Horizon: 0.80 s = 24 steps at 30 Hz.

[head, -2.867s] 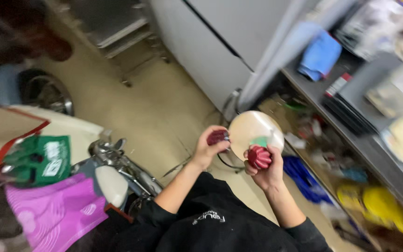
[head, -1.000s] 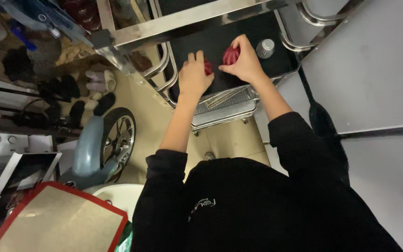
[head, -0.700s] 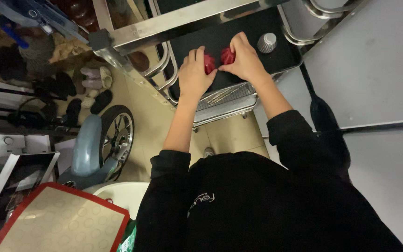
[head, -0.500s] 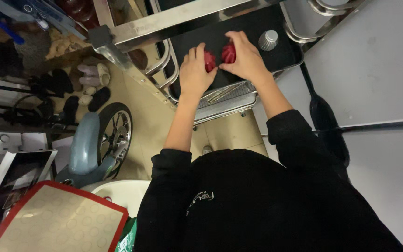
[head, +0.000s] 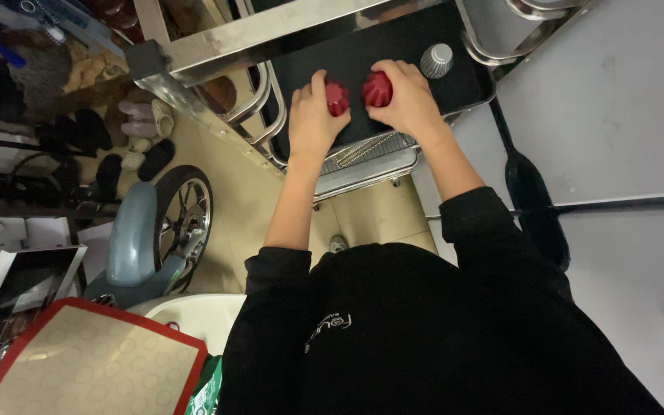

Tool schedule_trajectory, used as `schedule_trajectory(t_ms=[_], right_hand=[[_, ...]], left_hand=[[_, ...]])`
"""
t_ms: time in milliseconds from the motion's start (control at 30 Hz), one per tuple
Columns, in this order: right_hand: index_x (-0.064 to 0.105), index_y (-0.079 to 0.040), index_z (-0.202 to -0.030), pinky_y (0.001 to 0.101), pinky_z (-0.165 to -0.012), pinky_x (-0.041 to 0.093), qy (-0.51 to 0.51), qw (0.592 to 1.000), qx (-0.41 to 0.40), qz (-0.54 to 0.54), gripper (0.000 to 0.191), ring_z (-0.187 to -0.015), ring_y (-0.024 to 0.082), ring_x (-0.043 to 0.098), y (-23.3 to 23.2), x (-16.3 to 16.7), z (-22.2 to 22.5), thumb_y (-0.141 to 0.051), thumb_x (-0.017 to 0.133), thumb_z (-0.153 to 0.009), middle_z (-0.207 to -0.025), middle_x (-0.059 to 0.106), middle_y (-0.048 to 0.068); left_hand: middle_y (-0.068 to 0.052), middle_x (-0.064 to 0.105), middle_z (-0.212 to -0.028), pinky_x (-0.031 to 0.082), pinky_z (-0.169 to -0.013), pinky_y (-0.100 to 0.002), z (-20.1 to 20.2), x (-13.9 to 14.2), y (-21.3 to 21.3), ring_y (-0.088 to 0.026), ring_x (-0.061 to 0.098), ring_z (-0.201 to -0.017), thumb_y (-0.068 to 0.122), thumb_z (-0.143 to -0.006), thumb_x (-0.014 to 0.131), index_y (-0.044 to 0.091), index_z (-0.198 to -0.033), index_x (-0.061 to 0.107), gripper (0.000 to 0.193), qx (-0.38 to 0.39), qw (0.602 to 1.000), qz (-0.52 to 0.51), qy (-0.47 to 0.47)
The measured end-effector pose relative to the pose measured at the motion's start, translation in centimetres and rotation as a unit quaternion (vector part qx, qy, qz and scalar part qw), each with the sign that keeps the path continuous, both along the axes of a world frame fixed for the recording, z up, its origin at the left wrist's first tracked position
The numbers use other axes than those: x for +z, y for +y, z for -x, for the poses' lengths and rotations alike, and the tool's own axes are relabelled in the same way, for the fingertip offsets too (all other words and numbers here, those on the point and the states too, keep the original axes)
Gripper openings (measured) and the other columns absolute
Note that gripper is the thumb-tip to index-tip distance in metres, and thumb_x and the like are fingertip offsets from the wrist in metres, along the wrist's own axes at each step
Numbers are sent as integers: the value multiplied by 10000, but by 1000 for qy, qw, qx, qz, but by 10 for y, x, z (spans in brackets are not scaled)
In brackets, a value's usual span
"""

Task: The person takes small pieces of dough from a bowl and pinches and rolls them by hand into flattened rounds. They place the shaped dough pieces onto a metal tray, brush them with egg wash using a pastry brush, and press a dough piece into a flower-shaped mold.

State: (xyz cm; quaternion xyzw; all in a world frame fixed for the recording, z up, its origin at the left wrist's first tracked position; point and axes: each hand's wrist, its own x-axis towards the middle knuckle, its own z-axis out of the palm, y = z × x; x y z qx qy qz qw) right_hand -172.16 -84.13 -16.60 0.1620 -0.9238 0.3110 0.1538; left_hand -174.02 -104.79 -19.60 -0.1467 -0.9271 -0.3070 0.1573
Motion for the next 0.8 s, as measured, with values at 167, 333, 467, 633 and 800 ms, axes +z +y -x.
schedule_trajectory(t_ms=[167,333,467,633,800], right_hand=[[596,-72,-1228,471,-916,507,12,1000,-12,11,640,-1053,409,612,-3,2,0,-183,880,-666,-1105,642,170],[585,-71,-1211,438,-886,549,11,996,-31,87,622,-1038,367,678,2,-5,3,-215,912,-702,-1135,684,157],[577,-65,-1219,400,-848,577,-42,952,-48,298,574,-974,282,711,17,-13,14,-209,901,-768,-1088,709,114],[556,-89,-1289,344,-736,561,-154,683,27,714,432,-983,277,691,37,-26,-5,-229,739,-923,-1133,661,123],[577,-22,-1331,335,-786,582,-185,506,3,842,555,-1010,317,689,42,-37,-68,-439,583,-965,-1200,675,185]], left_hand=[[-214,679,-1101,515,-891,-469,-2,5,0,-424,616,-1007,213,-660,883,42,-1322,499,784,-14,1000,-11,17],[-213,683,-1119,515,-901,-475,-4,10,-2,-418,621,-1029,253,-695,896,32,-1306,521,750,-18,996,-87,29],[-208,682,-1122,519,-911,-481,-2,14,-5,-416,626,-1045,268,-727,901,59,-1324,534,732,-12,990,-135,48],[-191,681,-1125,539,-924,-447,-6,26,-6,-383,665,-1041,260,-720,913,58,-1320,551,729,-21,976,-212,37],[-198,671,-1224,543,-997,-410,-22,31,-12,-364,676,-1123,203,-747,925,54,-1324,558,700,-128,953,-261,81]])
